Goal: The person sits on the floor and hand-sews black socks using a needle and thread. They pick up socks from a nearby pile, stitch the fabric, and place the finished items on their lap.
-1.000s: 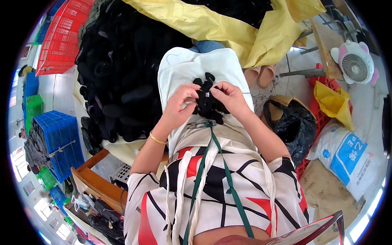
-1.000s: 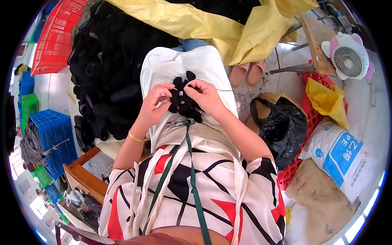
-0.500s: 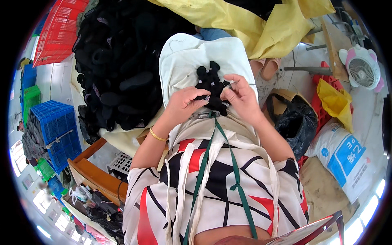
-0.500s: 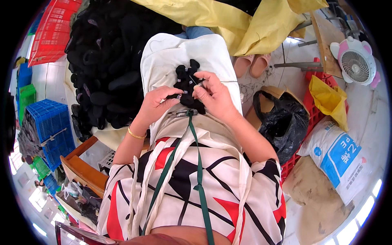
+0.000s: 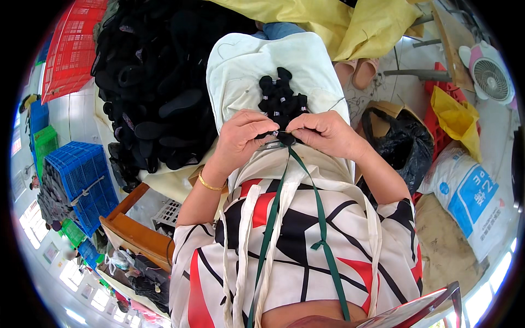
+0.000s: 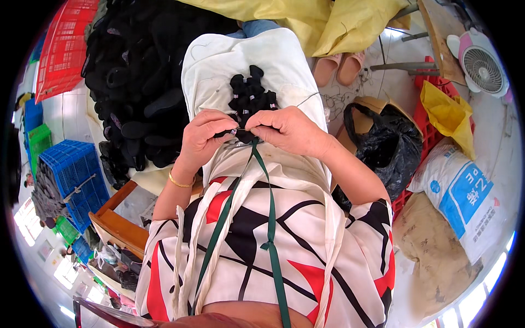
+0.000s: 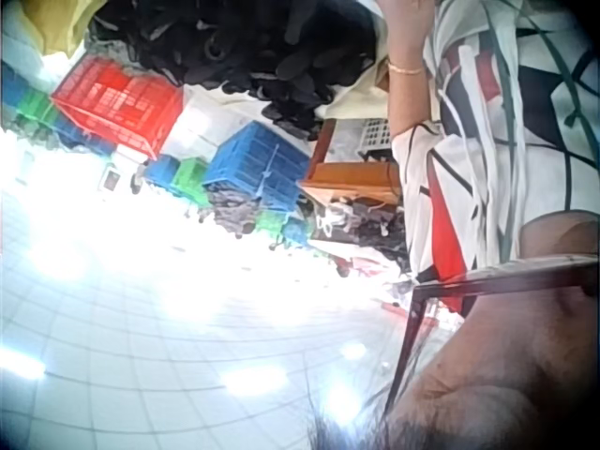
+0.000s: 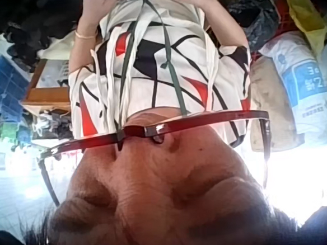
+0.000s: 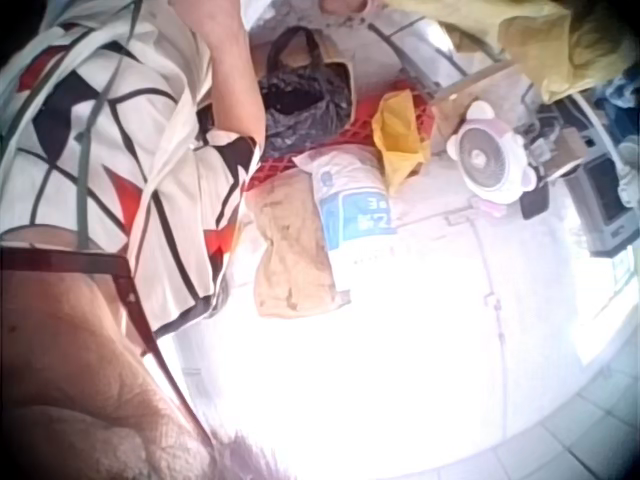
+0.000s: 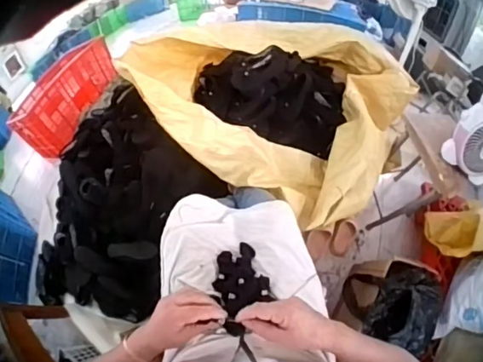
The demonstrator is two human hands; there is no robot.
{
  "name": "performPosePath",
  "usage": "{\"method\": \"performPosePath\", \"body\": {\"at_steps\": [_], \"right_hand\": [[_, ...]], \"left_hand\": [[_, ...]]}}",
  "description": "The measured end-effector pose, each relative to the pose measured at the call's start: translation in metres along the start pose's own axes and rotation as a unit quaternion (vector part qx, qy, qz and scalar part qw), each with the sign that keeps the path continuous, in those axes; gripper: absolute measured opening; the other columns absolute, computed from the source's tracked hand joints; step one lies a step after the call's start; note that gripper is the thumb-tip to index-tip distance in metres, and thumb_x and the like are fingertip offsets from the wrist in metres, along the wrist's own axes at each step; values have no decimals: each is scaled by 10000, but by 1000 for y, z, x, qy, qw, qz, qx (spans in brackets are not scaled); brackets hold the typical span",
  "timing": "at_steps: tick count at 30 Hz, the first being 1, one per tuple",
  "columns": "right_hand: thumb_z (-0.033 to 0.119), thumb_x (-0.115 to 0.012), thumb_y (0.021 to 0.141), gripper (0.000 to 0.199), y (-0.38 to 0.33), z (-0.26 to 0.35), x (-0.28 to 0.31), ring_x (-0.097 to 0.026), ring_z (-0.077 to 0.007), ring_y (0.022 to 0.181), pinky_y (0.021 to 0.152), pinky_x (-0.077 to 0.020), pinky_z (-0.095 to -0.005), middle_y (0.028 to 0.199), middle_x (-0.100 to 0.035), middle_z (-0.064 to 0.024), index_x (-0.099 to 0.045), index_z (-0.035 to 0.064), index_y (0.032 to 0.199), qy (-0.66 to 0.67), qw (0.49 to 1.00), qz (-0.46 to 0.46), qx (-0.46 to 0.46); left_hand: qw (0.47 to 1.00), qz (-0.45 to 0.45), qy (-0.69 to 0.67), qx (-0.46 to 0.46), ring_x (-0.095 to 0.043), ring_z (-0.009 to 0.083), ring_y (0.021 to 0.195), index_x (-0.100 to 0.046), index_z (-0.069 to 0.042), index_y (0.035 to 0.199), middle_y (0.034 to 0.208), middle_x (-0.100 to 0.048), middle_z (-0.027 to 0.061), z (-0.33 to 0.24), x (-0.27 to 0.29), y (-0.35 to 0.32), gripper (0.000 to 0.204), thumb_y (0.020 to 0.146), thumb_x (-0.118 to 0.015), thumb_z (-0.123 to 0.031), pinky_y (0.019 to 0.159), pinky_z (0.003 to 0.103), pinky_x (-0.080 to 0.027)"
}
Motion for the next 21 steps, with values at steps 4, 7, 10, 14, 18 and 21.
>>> {"method": "performPosePath", "body": {"at_steps": [4,7,10,14,18,21], "right_hand": [[91,-628,934,147,0,-1,-1,-665,-155,776,726,-517,-262,917,-711,-48,-669,80,1075,-8,1000,9,-9],[87,-633,929,151,-1,-2,-2,-660,-143,780,730,-516,-258,925,-713,-50,-672,75,1075,2,1000,7,-4],[82,-635,927,156,-1,-4,-3,-651,-127,780,736,-514,-254,925,-712,-48,-671,71,1078,10,1000,13,-8],[65,-630,929,157,1,-6,-7,-638,-114,776,746,-513,-253,921,-707,-37,-669,66,1081,33,999,29,-4],[45,-612,944,139,3,-8,-12,-599,-86,747,711,-503,-242,902,-690,2,-667,67,1070,66,997,27,19],[44,-593,965,124,2,-19,-19,-549,-54,720,661,-480,-225,865,-657,32,-666,73,1060,137,986,63,-65]], "left_hand": [[1000,-1,0,-3,-641,240,893,-732,-77,1011,966,-692,55,-5,0,0,332,689,-795,-22,798,328,-510],[1000,-1,-2,-5,-642,239,897,-734,-78,1011,969,-693,55,-4,-1,0,325,694,-796,-37,798,326,-511],[1000,-6,-1,-4,-647,247,873,-732,-82,1001,953,-694,58,-4,-1,1,326,685,-804,-46,771,330,-520],[999,-4,-26,30,-645,240,896,-732,-75,1007,971,-692,68,3,-3,-5,273,741,-785,-52,797,316,-517],[990,15,-106,92,-643,223,907,-717,-46,1019,982,-693,76,15,-12,-14,250,775,-768,-27,804,305,-515],[977,8,-174,127,-636,199,909,-713,-42,1027,982,-695,65,22,-17,-19,255,780,-758,4,798,291,-508]]}}
Point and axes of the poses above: each hand's wrist, its own y-axis towards the middle knuckle, its own x-axis out of the back of the hand, z = x × y, the point moved 9 cm from there along y, towards the middle knuckle
